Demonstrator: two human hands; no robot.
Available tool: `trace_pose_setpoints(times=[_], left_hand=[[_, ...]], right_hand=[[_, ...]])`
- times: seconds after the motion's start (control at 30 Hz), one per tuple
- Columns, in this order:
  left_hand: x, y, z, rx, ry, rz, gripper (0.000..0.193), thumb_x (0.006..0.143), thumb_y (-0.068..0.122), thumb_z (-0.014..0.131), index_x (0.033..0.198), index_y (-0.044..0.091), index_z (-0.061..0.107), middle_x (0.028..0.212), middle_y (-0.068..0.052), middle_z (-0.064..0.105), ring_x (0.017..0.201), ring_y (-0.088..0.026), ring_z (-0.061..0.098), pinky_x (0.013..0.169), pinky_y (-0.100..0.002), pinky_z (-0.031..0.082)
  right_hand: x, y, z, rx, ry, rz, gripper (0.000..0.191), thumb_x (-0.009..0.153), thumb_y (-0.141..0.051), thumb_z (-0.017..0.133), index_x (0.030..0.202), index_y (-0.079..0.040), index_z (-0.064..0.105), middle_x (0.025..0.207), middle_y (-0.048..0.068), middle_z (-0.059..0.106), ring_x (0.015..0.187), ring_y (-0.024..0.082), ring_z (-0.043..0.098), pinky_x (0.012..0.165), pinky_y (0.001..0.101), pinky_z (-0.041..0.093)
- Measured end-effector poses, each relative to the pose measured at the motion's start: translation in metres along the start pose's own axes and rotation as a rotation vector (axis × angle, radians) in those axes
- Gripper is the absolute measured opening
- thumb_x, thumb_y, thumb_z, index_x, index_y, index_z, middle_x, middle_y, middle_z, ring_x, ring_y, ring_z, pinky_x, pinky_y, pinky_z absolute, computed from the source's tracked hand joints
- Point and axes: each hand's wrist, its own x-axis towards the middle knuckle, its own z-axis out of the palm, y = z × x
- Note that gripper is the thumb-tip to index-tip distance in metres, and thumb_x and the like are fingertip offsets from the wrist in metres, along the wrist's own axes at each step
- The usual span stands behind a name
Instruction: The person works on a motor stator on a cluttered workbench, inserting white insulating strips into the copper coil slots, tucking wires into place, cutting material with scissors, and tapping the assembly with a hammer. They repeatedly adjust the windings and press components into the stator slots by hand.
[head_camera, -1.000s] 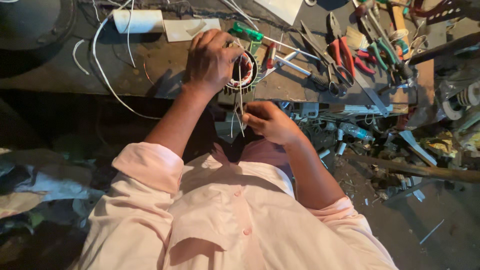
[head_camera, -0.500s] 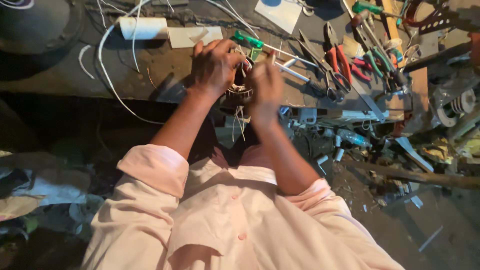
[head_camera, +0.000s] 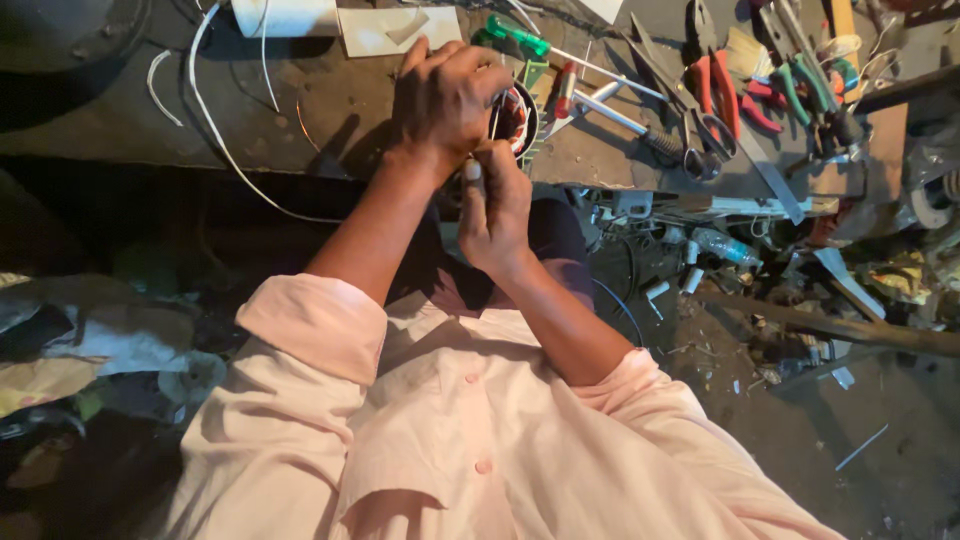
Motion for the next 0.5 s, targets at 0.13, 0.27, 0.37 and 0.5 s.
trace_pose_setpoints(times=[0.13, 0.27, 0.37, 0.5], left_hand=[[0.001, -0.002, 0.000, 0.020, 0.031, 0.021, 0.018, 0.086, 0.013, 0.063, 0.086, 0.022, 0.078, 0.102, -0.001, 0.076, 0.095, -0.028, 0.071, 0.098, -0.064, 0.047], [0.001, -0.006, 0.005, 0.057, 0.060, 0.091, 0.012, 0.086, 0.015, 0.064, 0.085, 0.019, 0.076, 0.102, -0.002, 0.075, 0.091, -0.028, 0.070, 0.091, -0.059, 0.049], [0.004, -0.007, 0.009, -0.034, -0.067, 0.031, 0.008, 0.090, 0.015, 0.067, 0.087, 0.015, 0.074, 0.096, -0.005, 0.072, 0.090, -0.031, 0.069, 0.078, -0.050, 0.052], [0.008, -0.002, 0.009, -0.034, 0.014, 0.049, 0.012, 0.087, 0.012, 0.066, 0.094, 0.016, 0.075, 0.090, -0.007, 0.066, 0.086, -0.032, 0.066, 0.074, -0.046, 0.052]], right_hand=[[-0.007, -0.010, 0.006, 0.068, -0.031, -0.028, 0.008, 0.107, -0.002, 0.046, 0.101, -0.002, 0.051, 0.082, 0.008, 0.049, 0.070, 0.018, 0.048, 0.066, 0.0310, 0.043], [-0.015, -0.021, 0.006, 0.003, -0.070, -0.079, 0.007, 0.105, 0.000, 0.048, 0.099, -0.002, 0.051, 0.083, 0.010, 0.049, 0.070, 0.023, 0.049, 0.067, 0.0343, 0.043], [-0.014, -0.027, 0.000, -0.013, -0.086, -0.112, 0.002, 0.101, 0.001, 0.050, 0.100, -0.001, 0.050, 0.084, 0.013, 0.047, 0.073, 0.029, 0.048, 0.069, 0.0383, 0.042], [-0.010, -0.032, -0.005, -0.083, -0.117, -0.072, 0.004, 0.100, 0.002, 0.053, 0.099, -0.001, 0.052, 0.083, 0.013, 0.048, 0.073, 0.031, 0.048, 0.069, 0.0400, 0.042]])
